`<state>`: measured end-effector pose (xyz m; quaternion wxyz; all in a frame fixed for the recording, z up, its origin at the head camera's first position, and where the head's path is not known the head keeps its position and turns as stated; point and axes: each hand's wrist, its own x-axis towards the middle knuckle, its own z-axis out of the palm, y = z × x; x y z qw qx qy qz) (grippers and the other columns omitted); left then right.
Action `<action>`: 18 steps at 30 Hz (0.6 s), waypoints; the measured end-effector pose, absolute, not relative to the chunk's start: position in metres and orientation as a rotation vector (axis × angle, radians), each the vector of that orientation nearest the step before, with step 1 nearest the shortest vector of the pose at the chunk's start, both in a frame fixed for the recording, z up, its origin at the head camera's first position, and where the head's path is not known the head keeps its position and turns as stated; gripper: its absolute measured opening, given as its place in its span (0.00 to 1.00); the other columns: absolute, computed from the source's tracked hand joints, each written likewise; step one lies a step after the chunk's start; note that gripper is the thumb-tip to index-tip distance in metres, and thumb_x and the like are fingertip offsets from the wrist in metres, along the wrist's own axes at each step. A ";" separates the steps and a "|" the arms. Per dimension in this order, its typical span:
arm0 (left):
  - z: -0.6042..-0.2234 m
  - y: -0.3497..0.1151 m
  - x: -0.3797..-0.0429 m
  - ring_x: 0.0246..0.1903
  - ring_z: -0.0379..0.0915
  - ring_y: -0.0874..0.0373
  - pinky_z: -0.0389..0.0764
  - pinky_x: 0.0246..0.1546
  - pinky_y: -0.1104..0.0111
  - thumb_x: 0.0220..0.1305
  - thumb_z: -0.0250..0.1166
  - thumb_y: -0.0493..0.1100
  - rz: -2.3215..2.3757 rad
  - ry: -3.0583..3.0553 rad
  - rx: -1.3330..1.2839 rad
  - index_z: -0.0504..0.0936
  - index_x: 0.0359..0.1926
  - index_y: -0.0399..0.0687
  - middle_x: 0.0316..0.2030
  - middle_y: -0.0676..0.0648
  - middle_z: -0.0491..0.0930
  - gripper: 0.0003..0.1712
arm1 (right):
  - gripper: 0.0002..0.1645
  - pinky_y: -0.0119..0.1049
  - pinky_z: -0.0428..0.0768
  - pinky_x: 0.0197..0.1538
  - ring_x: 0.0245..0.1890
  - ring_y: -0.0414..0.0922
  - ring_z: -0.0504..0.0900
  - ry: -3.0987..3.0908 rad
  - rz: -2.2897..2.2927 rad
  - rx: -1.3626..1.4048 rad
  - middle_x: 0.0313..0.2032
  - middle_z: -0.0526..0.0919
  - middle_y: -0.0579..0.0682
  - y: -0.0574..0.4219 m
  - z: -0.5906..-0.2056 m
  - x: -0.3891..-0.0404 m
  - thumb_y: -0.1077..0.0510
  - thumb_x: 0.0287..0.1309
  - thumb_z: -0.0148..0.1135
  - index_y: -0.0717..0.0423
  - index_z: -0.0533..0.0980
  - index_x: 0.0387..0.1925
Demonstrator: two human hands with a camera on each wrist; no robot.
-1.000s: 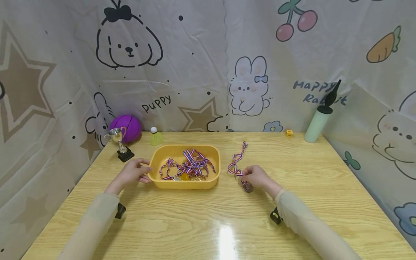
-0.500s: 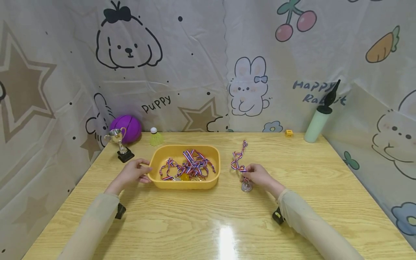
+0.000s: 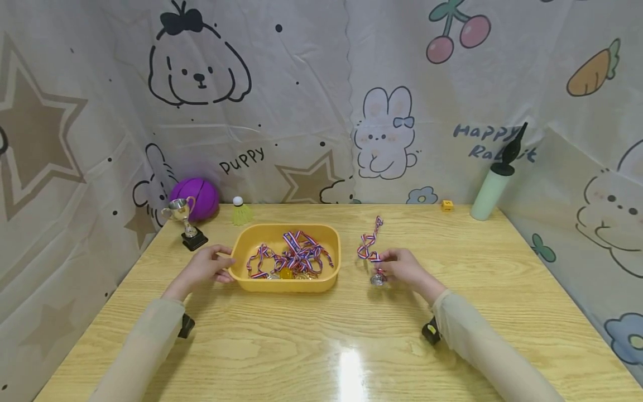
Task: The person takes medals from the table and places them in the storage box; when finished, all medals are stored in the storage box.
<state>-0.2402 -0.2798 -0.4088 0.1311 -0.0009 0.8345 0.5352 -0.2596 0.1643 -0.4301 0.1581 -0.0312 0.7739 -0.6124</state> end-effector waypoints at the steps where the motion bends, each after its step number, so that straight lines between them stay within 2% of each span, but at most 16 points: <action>1: -0.409 -0.280 -0.240 0.23 0.81 0.61 0.88 0.30 0.70 0.69 0.55 0.36 1.554 2.423 -0.003 0.59 0.63 0.23 0.35 0.36 0.79 0.27 | 0.10 0.28 0.86 0.35 0.31 0.37 0.82 2.207 -1.766 -0.099 0.36 0.77 0.54 0.164 -0.427 -0.260 0.71 0.62 0.54 0.74 0.68 0.44; 4: -0.409 -0.280 -0.240 0.23 0.81 0.61 0.88 0.30 0.70 0.69 0.55 0.35 1.554 2.424 -0.007 0.59 0.63 0.22 0.36 0.35 0.78 0.27 | 0.10 0.32 0.88 0.42 0.33 0.38 0.82 2.202 -1.789 -0.121 0.37 0.77 0.54 0.162 -0.418 -0.263 0.71 0.63 0.53 0.74 0.68 0.45; 7: -0.409 -0.280 -0.240 0.23 0.81 0.61 0.88 0.30 0.70 0.69 0.54 0.35 1.555 2.420 -0.009 0.59 0.63 0.22 0.36 0.34 0.78 0.27 | 0.12 0.34 0.88 0.44 0.34 0.37 0.82 2.214 -1.797 -0.155 0.40 0.78 0.56 0.160 -0.407 -0.266 0.70 0.63 0.54 0.74 0.68 0.46; 11: -0.410 -0.280 -0.240 0.23 0.81 0.61 0.88 0.30 0.70 0.69 0.55 0.36 1.555 2.422 -0.006 0.60 0.63 0.23 0.36 0.35 0.78 0.27 | 0.16 0.33 0.87 0.44 0.35 0.36 0.82 2.196 -1.842 -0.186 0.44 0.78 0.57 0.155 -0.389 -0.268 0.69 0.64 0.54 0.75 0.68 0.51; 18: -0.410 -0.281 -0.240 0.23 0.81 0.61 0.88 0.30 0.69 0.69 0.55 0.36 1.552 2.427 0.007 0.60 0.63 0.23 0.35 0.37 0.79 0.28 | 0.20 0.33 0.87 0.45 0.37 0.38 0.82 2.168 -1.884 -0.244 0.43 0.80 0.54 0.142 -0.357 -0.269 0.68 0.65 0.53 0.74 0.68 0.56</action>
